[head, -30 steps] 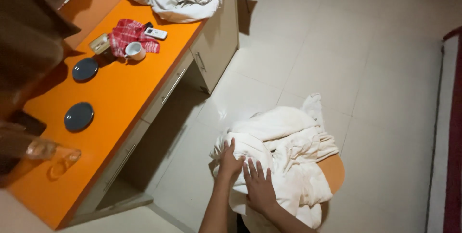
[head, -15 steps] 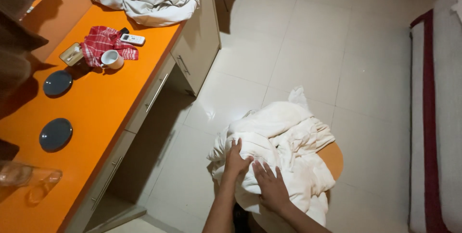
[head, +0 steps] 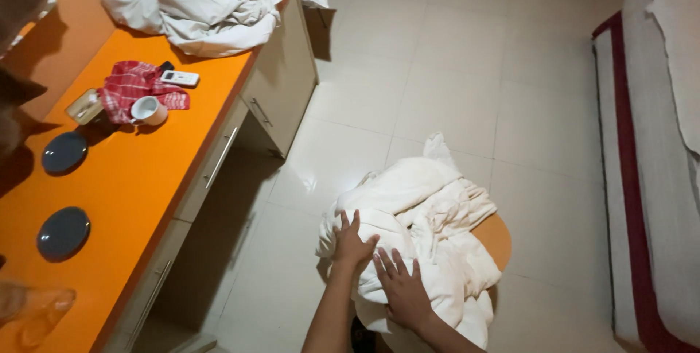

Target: The person picks up a white duvet from a chair, moves to the bed, and begins folding it by hand. They repeatedly gather, shake, and smooth the duvet on the mattress to align the fabric.

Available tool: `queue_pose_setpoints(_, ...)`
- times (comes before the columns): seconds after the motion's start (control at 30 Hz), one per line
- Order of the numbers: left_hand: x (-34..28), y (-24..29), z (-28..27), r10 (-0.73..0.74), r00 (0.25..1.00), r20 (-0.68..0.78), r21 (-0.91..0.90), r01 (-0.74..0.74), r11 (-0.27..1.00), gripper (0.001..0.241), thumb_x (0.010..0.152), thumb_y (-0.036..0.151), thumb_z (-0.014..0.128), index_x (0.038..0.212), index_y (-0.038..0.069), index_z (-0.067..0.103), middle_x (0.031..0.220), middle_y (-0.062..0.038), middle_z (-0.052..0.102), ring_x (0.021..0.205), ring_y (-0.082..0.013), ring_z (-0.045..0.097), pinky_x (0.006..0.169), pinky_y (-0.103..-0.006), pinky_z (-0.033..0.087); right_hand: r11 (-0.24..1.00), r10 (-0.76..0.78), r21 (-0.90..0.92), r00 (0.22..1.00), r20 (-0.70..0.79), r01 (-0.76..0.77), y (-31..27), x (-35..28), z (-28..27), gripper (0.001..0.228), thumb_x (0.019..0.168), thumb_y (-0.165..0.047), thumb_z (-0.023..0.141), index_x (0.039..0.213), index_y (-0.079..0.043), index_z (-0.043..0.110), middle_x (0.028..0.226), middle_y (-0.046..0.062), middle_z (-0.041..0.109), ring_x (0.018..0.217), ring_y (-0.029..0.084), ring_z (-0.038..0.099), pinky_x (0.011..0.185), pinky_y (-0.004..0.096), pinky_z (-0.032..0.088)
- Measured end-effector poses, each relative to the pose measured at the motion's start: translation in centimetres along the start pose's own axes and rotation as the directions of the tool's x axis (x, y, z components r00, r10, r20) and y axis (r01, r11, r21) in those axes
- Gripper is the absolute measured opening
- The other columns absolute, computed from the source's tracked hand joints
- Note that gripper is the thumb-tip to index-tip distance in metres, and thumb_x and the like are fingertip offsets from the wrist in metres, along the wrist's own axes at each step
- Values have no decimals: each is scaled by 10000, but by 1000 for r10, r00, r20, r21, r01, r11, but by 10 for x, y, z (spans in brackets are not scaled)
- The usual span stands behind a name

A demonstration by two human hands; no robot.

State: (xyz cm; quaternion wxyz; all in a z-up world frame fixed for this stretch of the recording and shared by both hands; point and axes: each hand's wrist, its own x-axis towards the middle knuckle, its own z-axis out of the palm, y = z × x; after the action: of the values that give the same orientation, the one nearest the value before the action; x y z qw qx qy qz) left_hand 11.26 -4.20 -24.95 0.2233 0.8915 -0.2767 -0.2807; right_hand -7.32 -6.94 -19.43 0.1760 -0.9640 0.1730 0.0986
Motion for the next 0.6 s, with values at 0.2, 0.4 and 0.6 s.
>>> queue_pose_setpoints(0.2, 18, -25, 45, 202, 967, -157, 66, -194, 979, 921, 785, 366, 819, 1567, 148, 384, 1664, -225, 254, 1439, -541, 338, 1209, -512, 343, 999, -44, 12, 992, -115, 46, 20, -8, 29, 1046, 713, -118, 766, 1578, -20, 187, 1660, 159, 205, 1502, 414, 213, 1069, 716, 295)
queue_pose_setpoints(0.4, 21, -9, 75, 184, 980, -80, 64, -179, 982, 955, 767, 389, 828, 1573, 170, 364, 1660, -208, 247, 1427, -561, 316, 1185, -513, 346, 996, -27, 88, 998, -63, 32, 45, -32, 11, 1067, 682, -101, 772, 1575, -63, 189, 1713, 118, 186, 1515, 388, 172, 1097, 700, 267)
queue_pose_setpoints(0.6, 12, 8, 93, 195, 980, -28, 14, -194, 981, 972, 786, 420, 833, 1589, 184, 339, 1676, -201, 193, 1446, -574, 266, 1198, -530, 319, 997, -63, -55, 983, -171, 55, 75, -48, 24, 1027, 658, -72, 764, 1562, -69, 277, 1651, 108, 264, 1517, 376, 213, 1104, 692, 257)
